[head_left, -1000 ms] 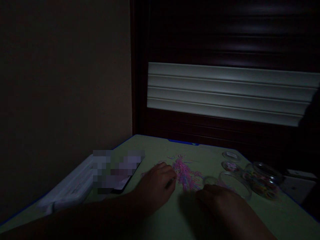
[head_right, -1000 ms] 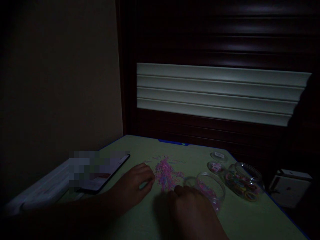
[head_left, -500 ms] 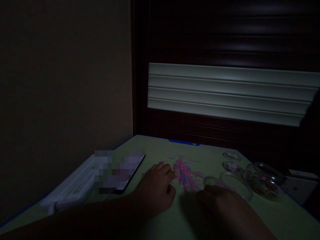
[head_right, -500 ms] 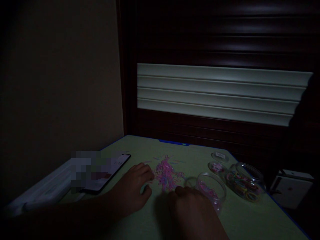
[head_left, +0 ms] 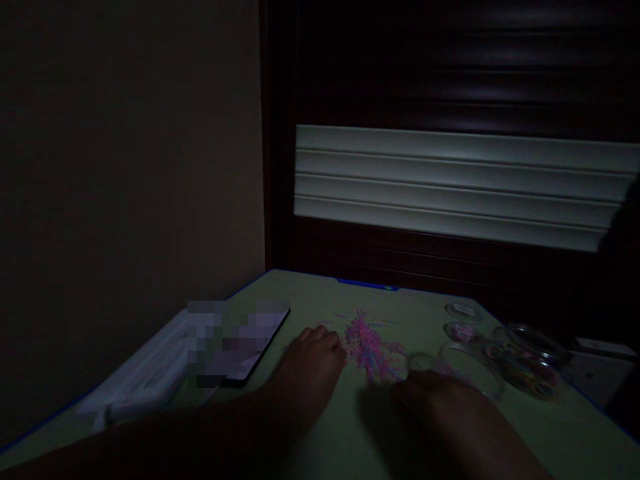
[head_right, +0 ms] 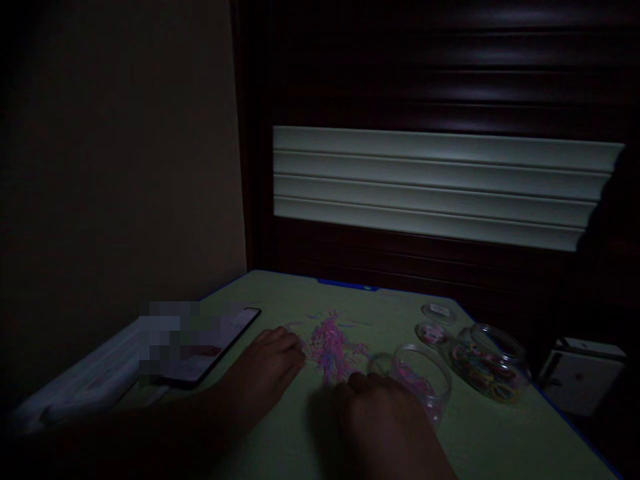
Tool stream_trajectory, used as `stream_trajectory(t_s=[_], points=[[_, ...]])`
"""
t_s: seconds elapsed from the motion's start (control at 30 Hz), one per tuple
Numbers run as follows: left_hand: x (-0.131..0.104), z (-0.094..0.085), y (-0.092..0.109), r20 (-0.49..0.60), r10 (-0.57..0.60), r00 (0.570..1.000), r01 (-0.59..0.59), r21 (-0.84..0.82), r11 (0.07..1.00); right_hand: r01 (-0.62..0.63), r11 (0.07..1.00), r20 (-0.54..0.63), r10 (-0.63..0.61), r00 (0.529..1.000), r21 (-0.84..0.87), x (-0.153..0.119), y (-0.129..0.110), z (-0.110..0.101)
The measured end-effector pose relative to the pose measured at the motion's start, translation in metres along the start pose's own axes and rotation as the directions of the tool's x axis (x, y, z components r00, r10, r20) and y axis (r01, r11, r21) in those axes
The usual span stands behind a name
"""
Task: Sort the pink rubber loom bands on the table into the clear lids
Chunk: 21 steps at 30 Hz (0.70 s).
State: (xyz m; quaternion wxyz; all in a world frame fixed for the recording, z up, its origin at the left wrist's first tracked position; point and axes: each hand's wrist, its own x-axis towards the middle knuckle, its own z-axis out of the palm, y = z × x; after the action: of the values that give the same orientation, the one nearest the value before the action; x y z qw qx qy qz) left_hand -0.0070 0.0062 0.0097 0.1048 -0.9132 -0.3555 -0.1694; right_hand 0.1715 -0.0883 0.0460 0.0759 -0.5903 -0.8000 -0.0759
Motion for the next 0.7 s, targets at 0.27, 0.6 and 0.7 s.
stream_trajectory(t_s=[0.27,0.6,0.7], points=[[0.0026,-0.0024,0.0043,0.032,0.046,0.998,-0.050,0.129,0.990,0.013,1.000,-0.009,-0.013,1.000,0.005,-0.0006,0.0006,0.0013],[0.0042,-0.0013,0.0069,0.058,0.079,0.995,-0.090,0.223,0.971,0.028,0.999,-0.032,-0.029,0.999,-0.029,0.0004,0.0020,0.0070],[0.0037,-0.0018,0.0071,0.048,0.083,0.995,-0.092,0.216,0.972,0.026,0.999,-0.041,-0.027,0.999,-0.029,0.0000,0.0018,0.0067]])
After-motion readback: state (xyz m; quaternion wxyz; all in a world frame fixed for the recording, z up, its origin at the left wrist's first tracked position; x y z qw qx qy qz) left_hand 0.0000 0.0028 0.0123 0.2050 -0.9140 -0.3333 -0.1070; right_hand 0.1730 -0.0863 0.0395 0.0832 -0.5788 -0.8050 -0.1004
